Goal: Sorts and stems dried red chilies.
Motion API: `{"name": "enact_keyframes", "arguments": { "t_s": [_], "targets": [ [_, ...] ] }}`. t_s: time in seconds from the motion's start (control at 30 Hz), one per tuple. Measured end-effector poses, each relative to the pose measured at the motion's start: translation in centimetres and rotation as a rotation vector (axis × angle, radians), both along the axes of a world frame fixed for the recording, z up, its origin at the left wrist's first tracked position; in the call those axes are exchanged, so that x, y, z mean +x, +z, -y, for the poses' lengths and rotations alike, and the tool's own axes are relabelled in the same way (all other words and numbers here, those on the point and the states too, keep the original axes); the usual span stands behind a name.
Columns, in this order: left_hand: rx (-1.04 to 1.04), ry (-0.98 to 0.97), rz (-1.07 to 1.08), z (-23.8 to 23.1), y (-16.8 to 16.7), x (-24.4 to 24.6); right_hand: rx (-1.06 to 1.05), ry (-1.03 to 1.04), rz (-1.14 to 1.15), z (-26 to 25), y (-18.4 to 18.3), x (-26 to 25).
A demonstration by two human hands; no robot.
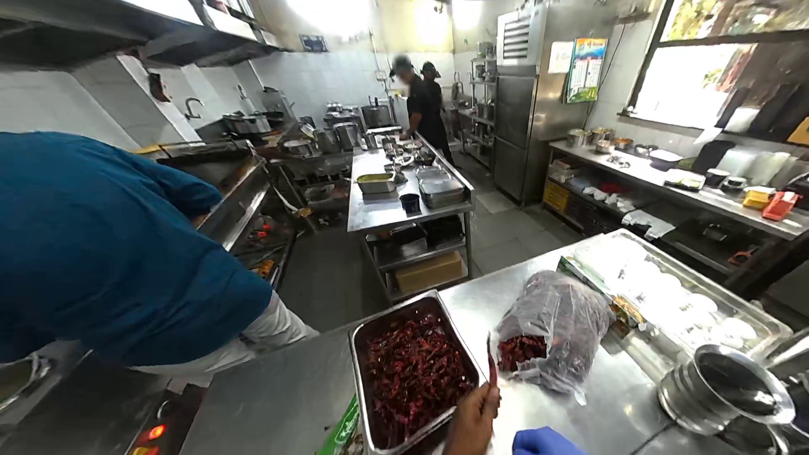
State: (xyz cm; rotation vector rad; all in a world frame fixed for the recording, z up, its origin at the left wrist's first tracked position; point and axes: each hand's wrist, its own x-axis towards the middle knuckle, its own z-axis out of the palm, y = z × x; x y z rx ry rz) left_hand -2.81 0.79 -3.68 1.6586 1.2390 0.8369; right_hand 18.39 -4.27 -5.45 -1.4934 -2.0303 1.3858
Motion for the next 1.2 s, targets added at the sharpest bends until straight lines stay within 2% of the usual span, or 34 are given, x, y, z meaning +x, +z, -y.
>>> {"name": "enact_keyframes", "arguments": {
  "t_s": [0.07,0.1,0.13,0.2,0.27,0.33,0.4,0.47,0.57,0.63,0.7,0.8,0.87,1.0,1.07,1.2],
  "targets": [
    [0.04,0.068,-0.278,-1.2,0.7,-2.2,-0.034,0.127,0.45,0.0,-3.8,-1.6],
    [0.03,0.098,-0.419,-1.8,1.4,-3.2,-0.056,0.17,0.519,0.1,-4.8,-2.7],
    [0.027,0.132,-0.541,-2.3,2.1,-4.1,-0.043,0.202,0.469,0.3,-5.3,-3.6],
    [0.043,0.224,-0.713,-2.9,3.3,-5.7,0.035,0.226,0.131,0.6,-5.1,-5.5],
    [0.078,0.352,-0.816,-3.1,3.1,-7.3,0.045,0.241,-0.173,0.6,-3.7,-7.1],
    [0.107,0.434,-0.881,-3.4,2.1,-8.4,0.147,0.187,-0.183,-0.1,-3.0,-7.2],
    [0.162,0.412,-0.881,-3.6,1.4,-8.9,0.27,0.006,-0.054,-1.0,-3.6,-6.1],
    [0.201,0.306,-0.815,-3.5,0.9,-8.6,0.348,-0.192,0.057,-2.3,-4.1,-4.2],
    [0.239,0.183,-0.723,-3.3,-0.3,-7.3,0.54,-0.4,0.211,-4.6,-3.1,-1.2],
    [0.28,0.155,-0.668,-3.2,-1.5,-6.4,0.624,-0.455,0.351,-6.4,-1.7,0.3],
    [0.323,0.141,-0.641,-3.1,-2.3,-5.6,0.593,-0.455,0.506,-8.2,-0.8,1.4],
    [0.333,0.113,-0.641,-2.7,-2.8,-4.9,0.498,-0.415,0.711,-10.4,-1.6,2.1],
    [0.338,0.124,-0.63,-2.4,-2.8,-4.9,0.542,-0.433,0.728,-10.9,-2.4,1.8],
    [0.351,0.15,-0.578,-1.7,-2.7,-5.5,0.776,-0.576,0.411,-9.7,-2.3,0.8],
    [0.348,0.126,-0.515,-1.2,-2.5,-5.5,0.809,-0.63,0.179,-8.5,-1.4,0.4],
    [0.397,0.026,-0.282,-0.9,-2.1,-3.9,0.467,-0.672,-0.412,-5.1,2.1,-0.7]
  ]
}}
